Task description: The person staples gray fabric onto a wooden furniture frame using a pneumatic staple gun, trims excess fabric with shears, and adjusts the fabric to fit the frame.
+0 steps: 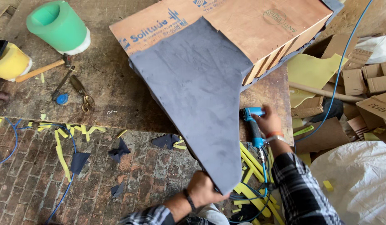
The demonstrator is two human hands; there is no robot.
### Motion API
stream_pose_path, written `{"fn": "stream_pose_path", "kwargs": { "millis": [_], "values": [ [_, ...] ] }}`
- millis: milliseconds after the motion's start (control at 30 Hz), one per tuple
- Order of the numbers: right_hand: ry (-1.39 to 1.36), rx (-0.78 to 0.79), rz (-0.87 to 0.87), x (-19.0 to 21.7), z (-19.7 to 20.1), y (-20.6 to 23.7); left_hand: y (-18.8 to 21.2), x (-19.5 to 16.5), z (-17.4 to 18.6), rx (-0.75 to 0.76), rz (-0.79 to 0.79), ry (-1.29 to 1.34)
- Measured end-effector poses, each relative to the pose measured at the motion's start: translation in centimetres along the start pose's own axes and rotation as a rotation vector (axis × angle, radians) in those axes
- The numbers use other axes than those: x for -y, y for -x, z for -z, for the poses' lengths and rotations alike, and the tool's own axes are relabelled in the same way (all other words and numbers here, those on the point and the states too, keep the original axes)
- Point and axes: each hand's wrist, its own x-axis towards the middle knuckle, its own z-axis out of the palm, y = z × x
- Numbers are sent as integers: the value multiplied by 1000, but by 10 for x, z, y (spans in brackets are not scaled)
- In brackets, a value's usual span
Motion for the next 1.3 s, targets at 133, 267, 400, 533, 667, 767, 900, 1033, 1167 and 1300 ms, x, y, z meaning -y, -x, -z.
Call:
{"fn": "stream_pose_path", "kwargs": {
  "millis": [133,267,400,533,667,767,900,1033,1167,1300],
  "values": [
    [-158,-113,170,60,17,-53,-18,-29,63,-93,-18,6],
    [-241,-271,289,127,43,-100,-32,-62,130,-369,-45,117],
    [-190,-365,449,183,70,-113,-25,-78,195,-577,-77,245],
    [-219,-207,361,231,83,-99,8,-97,235,-747,-81,359],
    [-271,-117,363,251,108,-77,59,-127,279,-785,38,326],
    [-280,-75,433,275,98,-56,93,-140,308,-833,60,393],
    [-644,-8,677,313,71,-13,148,-154,335,-939,148,424],
    [-1072,-58,416,362,39,58,228,-195,331,-934,300,467],
    [-1145,-136,320,411,15,166,289,-201,310,-1489,357,352],
    [-1144,-152,417,461,-2,272,400,-213,331,-1566,231,181]
  ]
}}
